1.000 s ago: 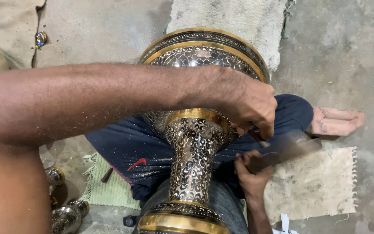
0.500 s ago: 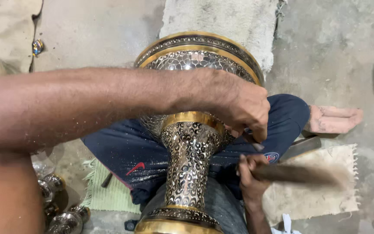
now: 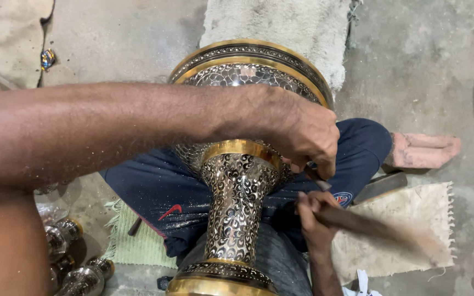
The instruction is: The person sits cross-legged on the floor with a large engraved brass vase across their lap. They hold a small steel punch against the vase's patterned surface and strike it with a wooden mallet, repositioning the punch repeatedly to work the decorative design, briefly switching to a red-handled tool partway through.
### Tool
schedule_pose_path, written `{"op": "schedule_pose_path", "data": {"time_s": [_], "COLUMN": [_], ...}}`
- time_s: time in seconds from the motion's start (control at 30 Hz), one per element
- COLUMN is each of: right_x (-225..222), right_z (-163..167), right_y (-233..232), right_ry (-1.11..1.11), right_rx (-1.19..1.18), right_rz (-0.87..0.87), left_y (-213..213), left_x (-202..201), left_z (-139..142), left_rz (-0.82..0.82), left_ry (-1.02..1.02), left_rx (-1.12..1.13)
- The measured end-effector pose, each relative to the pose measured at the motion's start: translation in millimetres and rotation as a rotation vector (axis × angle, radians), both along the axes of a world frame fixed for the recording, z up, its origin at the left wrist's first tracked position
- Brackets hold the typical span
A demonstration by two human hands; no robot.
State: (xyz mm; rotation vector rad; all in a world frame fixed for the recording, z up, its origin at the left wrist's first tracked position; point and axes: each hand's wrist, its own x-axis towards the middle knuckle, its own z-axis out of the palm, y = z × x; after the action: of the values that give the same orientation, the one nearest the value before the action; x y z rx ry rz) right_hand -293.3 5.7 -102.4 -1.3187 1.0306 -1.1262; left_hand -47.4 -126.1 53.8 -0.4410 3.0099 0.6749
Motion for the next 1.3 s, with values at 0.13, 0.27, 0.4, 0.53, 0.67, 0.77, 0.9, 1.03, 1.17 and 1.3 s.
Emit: {"op": "schedule_pose_path", "data": {"time_s": [0.13,0.27,0.4,0.53,0.67,0.77,0.9,1.03,1.17,1.3], "right_x": [-0.5,-3.5,-7.2,-9.7,-9.7,-8.7,-8.3,-7.5,-9.6,-20.1], "right_z": [0.0,-2.5,-6.9,-9.9,-5.4,2.7,12.3,13.3,11.4,8.5], "right_y": [0.4,2.5,4.5,4.8,4.4,4.4,-0.3,-11.9,-26.3,-33.6], "right_ry": [0.032,0.247,0.114,0.116,0.412,0.146,0.407,0.261,0.228,0.320], "right_rx": [0.011,-0.013,0.043,0.019,-0.195,-0.027,-0.006,-0.014,-0.137,0.064], "right_rz": [-0.050,0.034,-0.034,-0.063,0.052,-0.165,-0.021,-0.186,-0.038,-0.014], "left_y": [-0.9,0.0,1.9,1.2,-0.3,-0.7,-4.9,-12.3,21.1,99.1], "left_x": [-0.3,2.4,3.4,2.5,2.8,3.6,6.8,29.1,82.4,135.0], "left_z": [0.7,3.0,7.0,7.1,2.9,0.6,0.1,-0.8,-12.4,-36.7], "left_rz": [-0.024,-0.006,0.014,-0.006,-0.001,0.001,-0.001,0.188,0.492,0.956], "left_ry": [0.022,0.028,-0.039,-0.026,0.004,-0.044,0.133,0.617,0.954,0.883], "left_rx": [-0.007,0.068,0.080,0.084,0.071,0.101,0.166,0.250,0.088,-0.061]}}
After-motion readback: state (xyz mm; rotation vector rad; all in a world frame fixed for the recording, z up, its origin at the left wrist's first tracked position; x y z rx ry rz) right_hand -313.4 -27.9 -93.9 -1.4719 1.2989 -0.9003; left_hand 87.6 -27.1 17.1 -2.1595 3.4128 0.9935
